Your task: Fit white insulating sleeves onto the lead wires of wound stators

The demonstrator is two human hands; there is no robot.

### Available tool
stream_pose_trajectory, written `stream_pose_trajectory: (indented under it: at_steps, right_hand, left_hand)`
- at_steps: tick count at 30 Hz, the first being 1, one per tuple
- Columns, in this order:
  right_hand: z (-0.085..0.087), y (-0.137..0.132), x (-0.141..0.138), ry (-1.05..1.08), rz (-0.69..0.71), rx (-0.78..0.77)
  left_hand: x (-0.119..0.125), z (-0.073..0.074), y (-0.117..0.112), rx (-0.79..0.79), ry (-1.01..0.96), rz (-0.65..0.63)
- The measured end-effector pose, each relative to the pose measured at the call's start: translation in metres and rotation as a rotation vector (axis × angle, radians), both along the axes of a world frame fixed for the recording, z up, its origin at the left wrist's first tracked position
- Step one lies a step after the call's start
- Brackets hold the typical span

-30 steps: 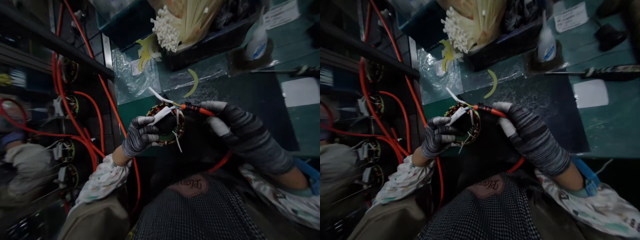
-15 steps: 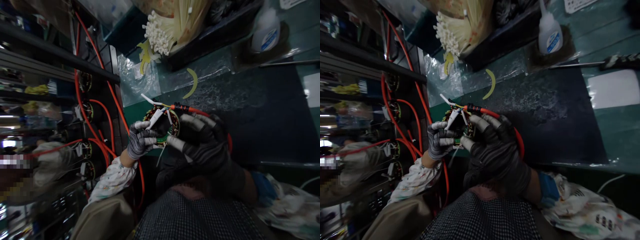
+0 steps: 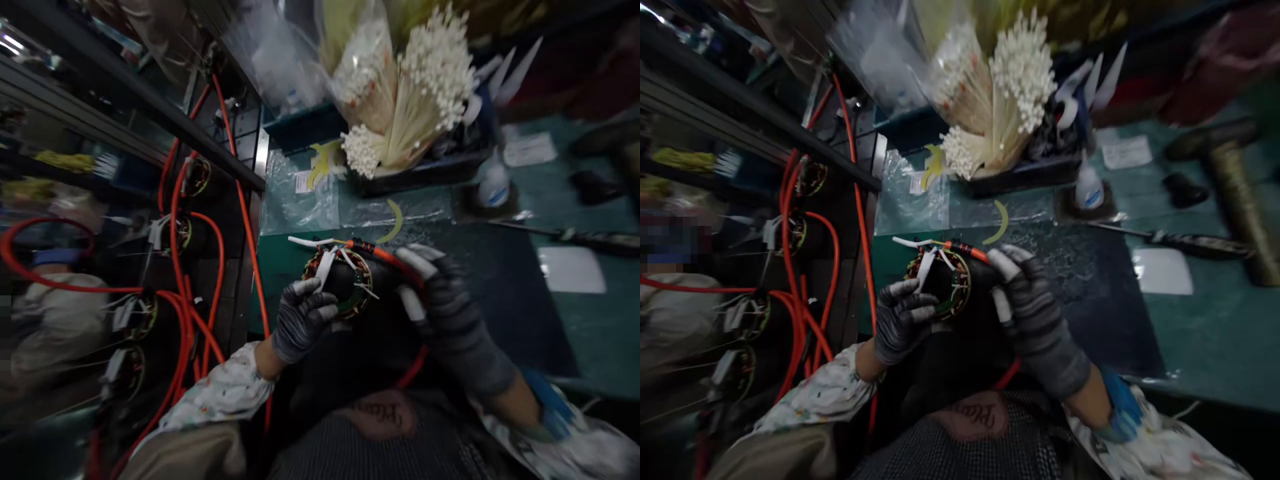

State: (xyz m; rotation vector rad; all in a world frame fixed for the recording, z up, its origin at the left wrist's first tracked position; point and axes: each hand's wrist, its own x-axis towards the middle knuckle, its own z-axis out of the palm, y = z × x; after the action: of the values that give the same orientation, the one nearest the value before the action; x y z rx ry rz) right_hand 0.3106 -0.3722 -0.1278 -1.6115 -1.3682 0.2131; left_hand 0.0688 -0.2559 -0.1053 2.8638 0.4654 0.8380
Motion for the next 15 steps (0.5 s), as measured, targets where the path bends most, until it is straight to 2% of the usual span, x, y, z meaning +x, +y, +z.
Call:
stream_pose_trajectory:
  at_steps: [4,6,8,10,13,15]
  right_hand:
    - [-0.014,0.024,0.027,-0.024,0.137,-0.018]
    - [-0.013,0.036,0.040,-0.093,0.184,-0.048]
    - [-0.005,0.049,0.051,-0.184,0.217,-0.084]
    - [0.009,0.064,0.058,-0.299,0.155,-0.080]
    - [0.027,0.094,0.062,-0.497,-0.094,-0.011]
    - [0.032,0.117,0.062,-0.558,-0.203,-0.026]
  left_hand:
    - [-0.002,-0.002,0.013,0.079,0.009,-0.143]
    - [-0.008,-0.008,0.021,0.103,0.074,-0.177]
    - [-0.011,-0.017,0.026,0.130,0.121,-0.181]
    - [-0.010,-0.025,0.029,0.161,0.131,-0.164]
    - [-0.004,-0.032,0.028,0.195,0.096,-0.131]
    - [-0.001,-0.036,0.024,0.209,0.054,-0.110]
